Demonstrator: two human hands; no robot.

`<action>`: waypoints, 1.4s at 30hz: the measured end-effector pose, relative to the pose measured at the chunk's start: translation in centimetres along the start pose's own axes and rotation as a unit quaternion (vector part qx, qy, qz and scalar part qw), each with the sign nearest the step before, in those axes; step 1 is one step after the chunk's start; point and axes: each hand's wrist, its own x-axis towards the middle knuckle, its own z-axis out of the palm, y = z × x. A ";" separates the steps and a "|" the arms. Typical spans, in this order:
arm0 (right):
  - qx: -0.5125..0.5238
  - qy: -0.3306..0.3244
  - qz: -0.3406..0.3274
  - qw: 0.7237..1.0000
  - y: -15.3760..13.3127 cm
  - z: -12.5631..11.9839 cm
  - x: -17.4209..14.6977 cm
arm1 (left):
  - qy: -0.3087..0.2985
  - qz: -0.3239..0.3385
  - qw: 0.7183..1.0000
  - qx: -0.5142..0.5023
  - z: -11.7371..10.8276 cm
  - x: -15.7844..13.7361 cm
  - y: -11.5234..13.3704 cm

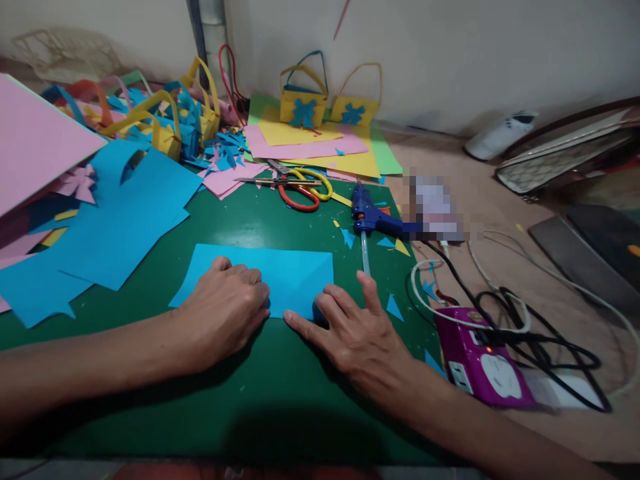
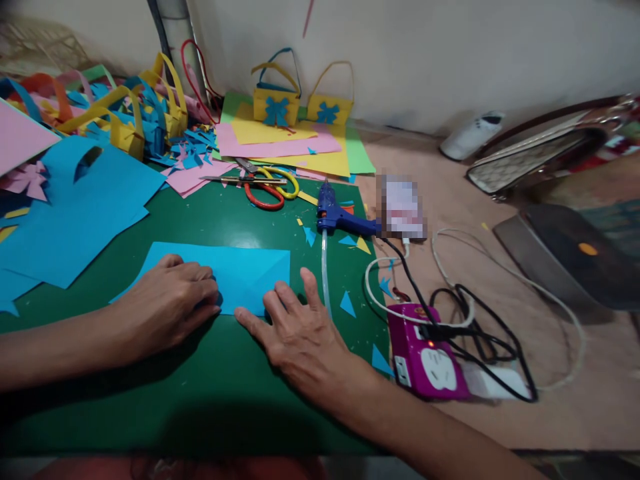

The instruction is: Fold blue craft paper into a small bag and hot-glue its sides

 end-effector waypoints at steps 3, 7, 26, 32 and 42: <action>-0.007 0.004 -0.001 1.000 0.4 0.2 -0.9 | 0.016 0.005 1.000 -0.006 0.3 -0.1 0.0; -0.022 0.016 0.014 1.000 0.8 0.2 -2.1 | 0.032 0.014 0.999 -0.013 0.6 -0.2 -0.2; 0.182 0.036 0.203 0.961 1.6 -1.4 -2.1 | 0.017 0.023 0.999 -0.027 0.6 -0.1 -0.7; 0.231 -0.085 0.214 0.945 1.0 -1.9 0.6 | 0.053 0.030 0.998 -0.017 0.8 -0.2 -0.6; 0.147 -0.042 0.200 0.968 0.4 -0.3 1.6 | 0.089 0.037 0.995 -0.018 0.9 -0.3 -0.4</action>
